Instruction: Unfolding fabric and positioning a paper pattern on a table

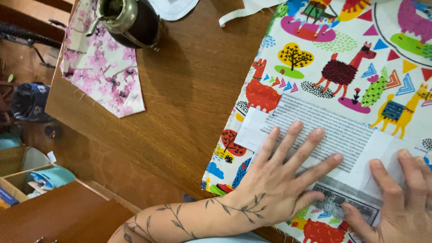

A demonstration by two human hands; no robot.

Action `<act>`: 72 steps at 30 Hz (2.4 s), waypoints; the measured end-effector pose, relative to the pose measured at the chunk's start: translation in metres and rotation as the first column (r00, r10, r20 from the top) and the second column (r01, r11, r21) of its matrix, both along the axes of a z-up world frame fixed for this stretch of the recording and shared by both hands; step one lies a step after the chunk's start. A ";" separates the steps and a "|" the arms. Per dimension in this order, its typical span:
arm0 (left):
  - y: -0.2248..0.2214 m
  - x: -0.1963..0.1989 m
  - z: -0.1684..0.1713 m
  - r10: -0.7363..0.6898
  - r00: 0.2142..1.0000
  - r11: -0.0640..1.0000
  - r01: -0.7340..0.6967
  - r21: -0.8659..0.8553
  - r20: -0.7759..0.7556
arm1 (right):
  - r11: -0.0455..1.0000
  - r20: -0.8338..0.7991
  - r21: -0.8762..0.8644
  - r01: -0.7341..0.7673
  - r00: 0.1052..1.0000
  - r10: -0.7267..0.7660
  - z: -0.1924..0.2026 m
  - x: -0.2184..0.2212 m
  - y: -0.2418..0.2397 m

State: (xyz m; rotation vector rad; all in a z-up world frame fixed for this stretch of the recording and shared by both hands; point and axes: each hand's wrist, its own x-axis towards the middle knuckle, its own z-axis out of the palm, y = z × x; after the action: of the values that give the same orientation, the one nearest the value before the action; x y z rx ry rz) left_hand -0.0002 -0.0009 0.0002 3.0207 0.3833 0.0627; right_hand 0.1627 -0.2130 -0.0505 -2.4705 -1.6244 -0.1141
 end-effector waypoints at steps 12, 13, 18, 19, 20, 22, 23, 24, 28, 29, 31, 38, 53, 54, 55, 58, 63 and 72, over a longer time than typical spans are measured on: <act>0.033 -0.012 -0.003 -0.215 0.977 0.977 0.215 0.003 -0.005 | 0.979 -0.155 0.169 -0.114 0.978 0.140 0.001 0.007 0.005; 0.040 -0.014 -0.003 -0.273 0.962 0.962 0.273 -0.019 -0.010 | 0.980 -0.159 0.161 -0.121 0.976 0.147 0.001 0.007 0.006; 0.048 -0.018 0.001 -0.358 0.931 0.934 0.358 -0.011 -0.073 | 0.982 -0.232 0.162 -0.096 0.964 0.132 0.007 0.002 0.009; 0.048 -0.019 0.001 -0.328 0.943 0.945 0.328 -0.001 -0.051 | 0.983 -0.218 0.158 -0.092 0.968 0.125 0.007 0.001 0.010; 0.048 -0.019 0.001 -0.297 0.954 0.955 0.297 0.008 -0.029 | 0.984 -0.203 0.155 -0.087 0.972 0.118 0.008 0.001 0.011; 0.049 -0.019 0.002 -0.294 0.956 0.955 0.295 0.017 -0.022 | 0.985 -0.191 0.153 -0.075 0.976 0.104 0.008 0.000 0.011; 0.048 -0.020 0.002 -0.283 0.959 0.959 0.284 0.024 -0.020 | 0.986 -0.184 0.150 -0.069 0.978 0.097 0.007 0.000 0.010; 0.047 -0.021 0.003 -0.285 0.958 0.958 0.286 0.022 -0.021 | 0.987 -0.186 0.149 -0.067 0.978 0.095 0.008 0.000 0.011; 0.047 -0.020 0.002 -0.277 0.961 0.960 0.278 -0.018 0.017 | 0.995 -0.189 0.087 -0.045 0.980 0.061 0.008 -0.001 0.009; 0.046 -0.021 0.001 -0.269 0.963 0.963 0.269 -0.020 0.026 | 0.996 -0.175 0.078 -0.045 0.983 0.058 0.008 -0.001 0.009; 0.046 -0.021 0.002 -0.272 0.962 0.962 0.272 -0.002 0.003 | 0.996 -0.197 0.083 -0.046 0.978 0.061 0.012 -0.002 0.011; 0.045 -0.020 0.002 -0.274 0.961 0.961 0.275 0.040 -0.026 | 0.991 -0.179 0.119 -0.064 0.980 0.085 0.014 -0.004 0.013; 0.043 -0.016 -0.004 -0.300 0.953 0.954 0.300 -0.009 0.045 | 0.998 -0.045 -0.034 -0.043 0.998 0.041 0.035 -0.005 0.016; 0.043 -0.013 -0.002 -0.304 0.952 0.953 0.304 -0.004 0.046 | 0.999 -0.042 -0.031 -0.039 0.998 0.037 0.036 -0.004 0.017; 0.042 -0.010 0.000 -0.304 0.950 0.952 0.305 -0.003 0.076 | 0.999 -0.019 -0.020 -0.042 0.999 0.042 0.037 -0.005 0.017; 0.038 -0.002 0.003 -0.301 0.945 0.954 0.298 0.038 0.128 | 0.999 0.024 -0.025 -0.037 0.999 0.038 0.041 -0.007 0.018; 0.034 0.013 0.000 -0.329 0.940 0.930 0.306 0.202 0.092 | 0.990 0.350 -0.140 0.015 0.936 0.035 0.051 -0.006 0.027; 0.035 0.016 -0.006 -0.388 0.919 0.878 0.345 0.331 0.072 | 0.994 0.493 -0.068 -0.089 0.863 0.112 0.060 -0.001 0.062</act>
State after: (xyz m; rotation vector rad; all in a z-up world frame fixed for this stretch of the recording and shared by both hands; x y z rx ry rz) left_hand 0.0160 0.0344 -0.0062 3.3115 -0.2437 0.3289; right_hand 0.1614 -0.1513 0.0098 -2.5165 -1.9551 -0.7690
